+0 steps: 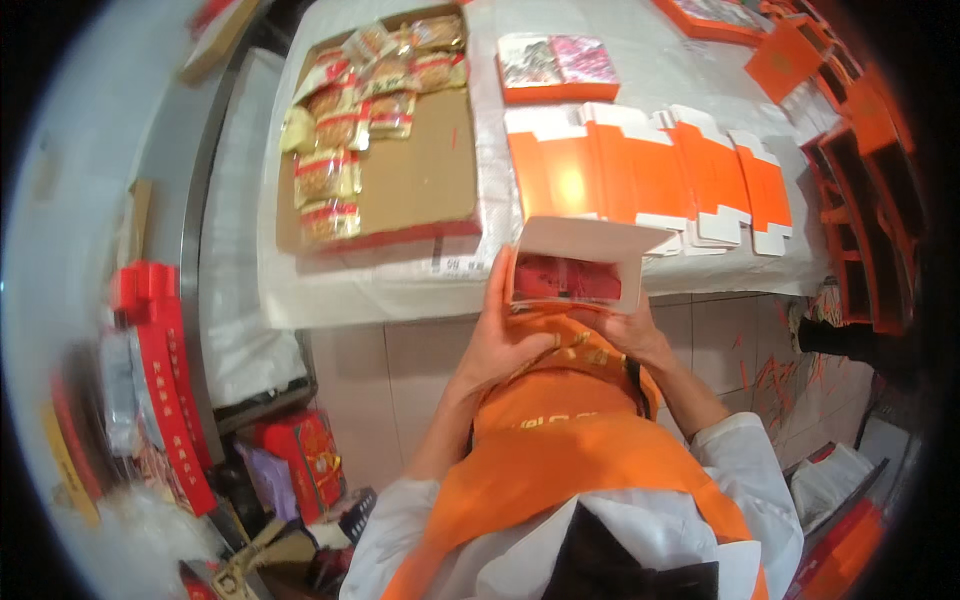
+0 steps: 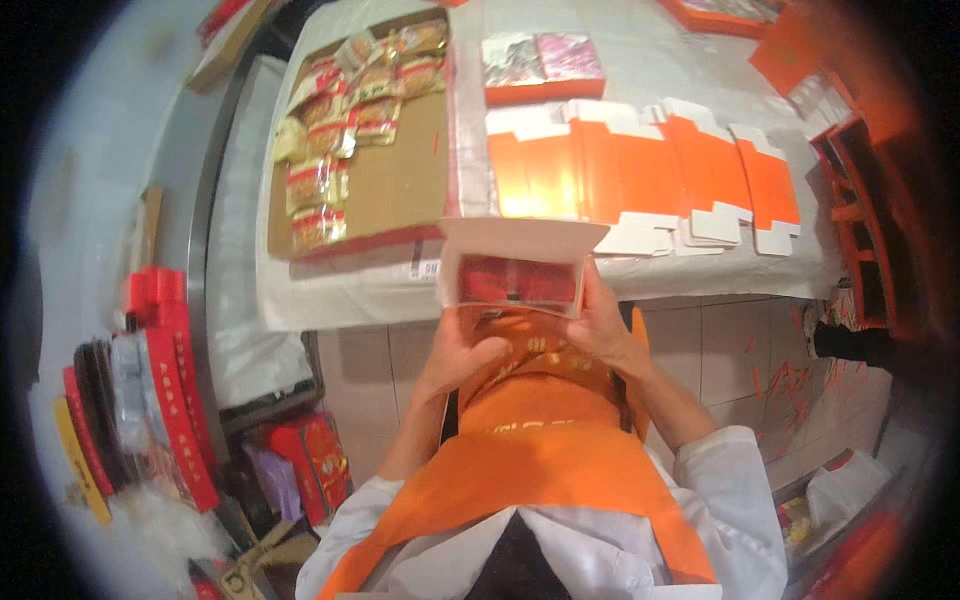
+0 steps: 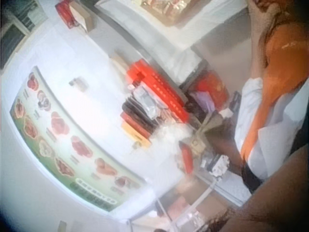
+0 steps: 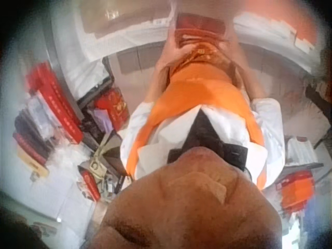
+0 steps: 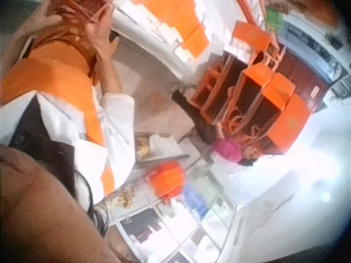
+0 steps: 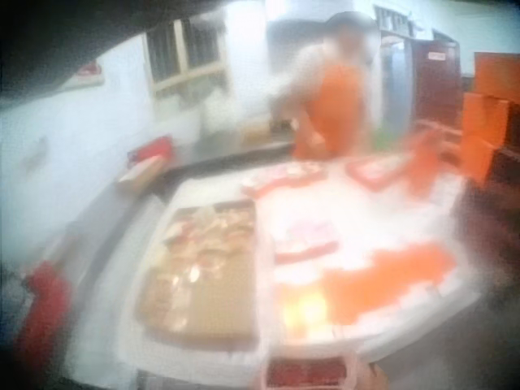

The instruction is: The person folds flat orange cardboard pieces into small boxes, inserts individually wrapped snack packets, and closes the boxes. Completed boxes are stacked on the table. The person repeats this process for multiple units.

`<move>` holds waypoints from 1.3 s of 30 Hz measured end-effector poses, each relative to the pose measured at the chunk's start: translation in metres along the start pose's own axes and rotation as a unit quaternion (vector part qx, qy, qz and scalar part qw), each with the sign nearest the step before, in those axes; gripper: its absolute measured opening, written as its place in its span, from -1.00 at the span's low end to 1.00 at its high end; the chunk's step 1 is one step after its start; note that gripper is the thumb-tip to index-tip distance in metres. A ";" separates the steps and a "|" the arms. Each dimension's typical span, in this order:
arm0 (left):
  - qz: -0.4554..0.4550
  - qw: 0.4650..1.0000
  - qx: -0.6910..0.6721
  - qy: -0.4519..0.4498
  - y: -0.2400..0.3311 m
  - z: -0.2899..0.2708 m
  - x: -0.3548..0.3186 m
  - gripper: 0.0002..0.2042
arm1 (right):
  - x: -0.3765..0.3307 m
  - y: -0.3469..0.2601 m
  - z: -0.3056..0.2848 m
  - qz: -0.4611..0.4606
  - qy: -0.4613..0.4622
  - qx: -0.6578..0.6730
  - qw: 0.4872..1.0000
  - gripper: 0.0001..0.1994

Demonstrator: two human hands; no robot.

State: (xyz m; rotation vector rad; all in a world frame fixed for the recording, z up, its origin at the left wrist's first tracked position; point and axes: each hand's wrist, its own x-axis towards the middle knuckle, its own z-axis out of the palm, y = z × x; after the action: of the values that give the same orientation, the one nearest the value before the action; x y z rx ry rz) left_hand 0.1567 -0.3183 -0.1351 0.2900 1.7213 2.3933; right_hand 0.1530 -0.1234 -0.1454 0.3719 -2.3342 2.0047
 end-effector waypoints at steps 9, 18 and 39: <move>0.059 0.988 0.139 0.022 -0.011 -0.064 -0.013 -0.16 | 0.034 0.001 0.033 0.021 -0.173 0.012 0.985 -0.35; 0.039 0.986 0.004 0.163 -0.003 -0.052 -0.021 -0.35 | 0.044 -0.020 0.057 0.106 -0.197 0.083 0.971 -0.13; 0.039 0.978 -0.016 0.205 -0.048 0.021 -0.036 -0.81 | -0.039 0.015 0.030 0.192 0.167 0.345 0.904 -0.82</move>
State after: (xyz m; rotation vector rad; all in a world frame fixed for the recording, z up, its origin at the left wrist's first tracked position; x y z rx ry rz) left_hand 0.1979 -0.2935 -0.1764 -0.1589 1.8554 2.6814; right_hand 0.1915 -0.1444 -0.1716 -0.4366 -1.5183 2.7625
